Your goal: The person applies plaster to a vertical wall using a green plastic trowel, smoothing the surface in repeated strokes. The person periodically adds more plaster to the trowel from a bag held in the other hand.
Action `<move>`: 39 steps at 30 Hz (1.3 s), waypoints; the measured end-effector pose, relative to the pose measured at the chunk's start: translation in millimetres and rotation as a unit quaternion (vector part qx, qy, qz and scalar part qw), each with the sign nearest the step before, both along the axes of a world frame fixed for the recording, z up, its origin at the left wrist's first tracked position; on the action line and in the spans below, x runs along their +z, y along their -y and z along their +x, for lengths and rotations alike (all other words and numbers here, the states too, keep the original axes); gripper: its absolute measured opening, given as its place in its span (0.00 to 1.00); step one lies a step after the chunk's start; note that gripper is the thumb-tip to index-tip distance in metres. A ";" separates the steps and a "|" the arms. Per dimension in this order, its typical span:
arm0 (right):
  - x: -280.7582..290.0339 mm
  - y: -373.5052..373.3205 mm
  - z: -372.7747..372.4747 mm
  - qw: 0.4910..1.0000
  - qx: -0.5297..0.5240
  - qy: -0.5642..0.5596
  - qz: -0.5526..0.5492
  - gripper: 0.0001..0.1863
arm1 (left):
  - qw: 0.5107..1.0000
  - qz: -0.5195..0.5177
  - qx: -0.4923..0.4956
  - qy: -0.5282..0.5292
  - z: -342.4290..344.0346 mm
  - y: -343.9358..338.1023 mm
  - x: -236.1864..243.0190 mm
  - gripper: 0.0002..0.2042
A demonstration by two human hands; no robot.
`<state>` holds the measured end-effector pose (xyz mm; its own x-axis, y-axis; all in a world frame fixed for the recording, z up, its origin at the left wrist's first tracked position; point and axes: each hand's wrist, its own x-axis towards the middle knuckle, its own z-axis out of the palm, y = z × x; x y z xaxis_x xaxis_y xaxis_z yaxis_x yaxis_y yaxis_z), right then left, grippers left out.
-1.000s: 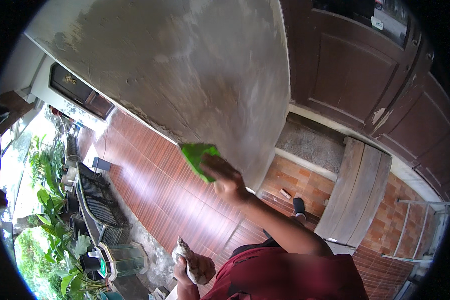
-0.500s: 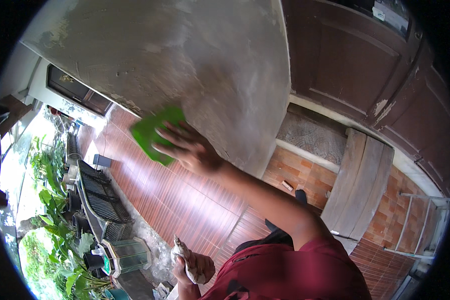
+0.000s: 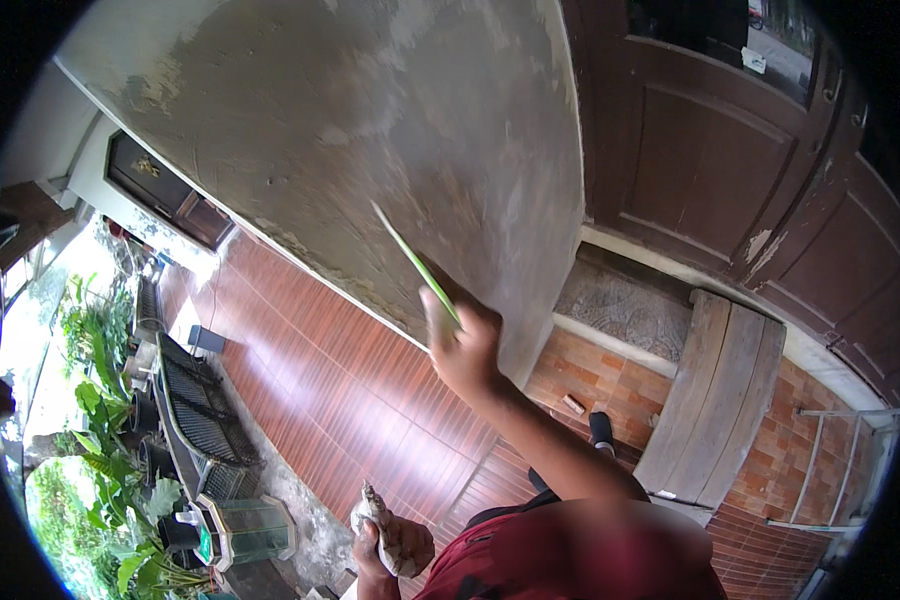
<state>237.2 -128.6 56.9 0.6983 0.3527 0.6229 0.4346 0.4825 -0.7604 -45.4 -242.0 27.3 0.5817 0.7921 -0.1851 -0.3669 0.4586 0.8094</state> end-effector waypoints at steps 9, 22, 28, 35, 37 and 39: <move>117.9 -62.1 1.5 0.950 -0.040 0.291 0.103 0.29 | 0.997 0.037 -0.023 0.063 -7.0 1.9 -10.3 0.20; 90.0 -52.4 -7.3 0.984 0.011 0.172 0.034 0.31 | 0.993 -0.042 0.031 0.104 -7.2 7.3 -17.0 0.14; 86.8 -32.2 -63.6 0.967 -0.003 0.244 0.066 0.31 | 0.995 -0.041 0.007 0.086 2.8 6.8 -11.9 0.14; 151.2 -63.2 -11.0 0.978 -0.067 0.172 0.097 0.28 | 0.997 -0.043 -0.009 0.069 11.4 6.8 -9.0 0.14; 160.2 -70.9 -28.8 0.968 -0.049 0.230 0.091 0.30 | 0.997 -0.041 -0.012 0.066 13.8 5.7 -7.7 0.14; 156.4 -58.9 -54.7 0.950 -0.046 0.289 0.111 0.31 | 0.997 -0.042 -0.011 0.059 15.3 3.3 -5.5 0.14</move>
<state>182.5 -69.7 213.2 0.2380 0.1217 0.9636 0.7967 0.5431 -0.2654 -30.1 -245.3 21.8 0.6200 0.7640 -0.1788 -0.4474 0.5315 0.7193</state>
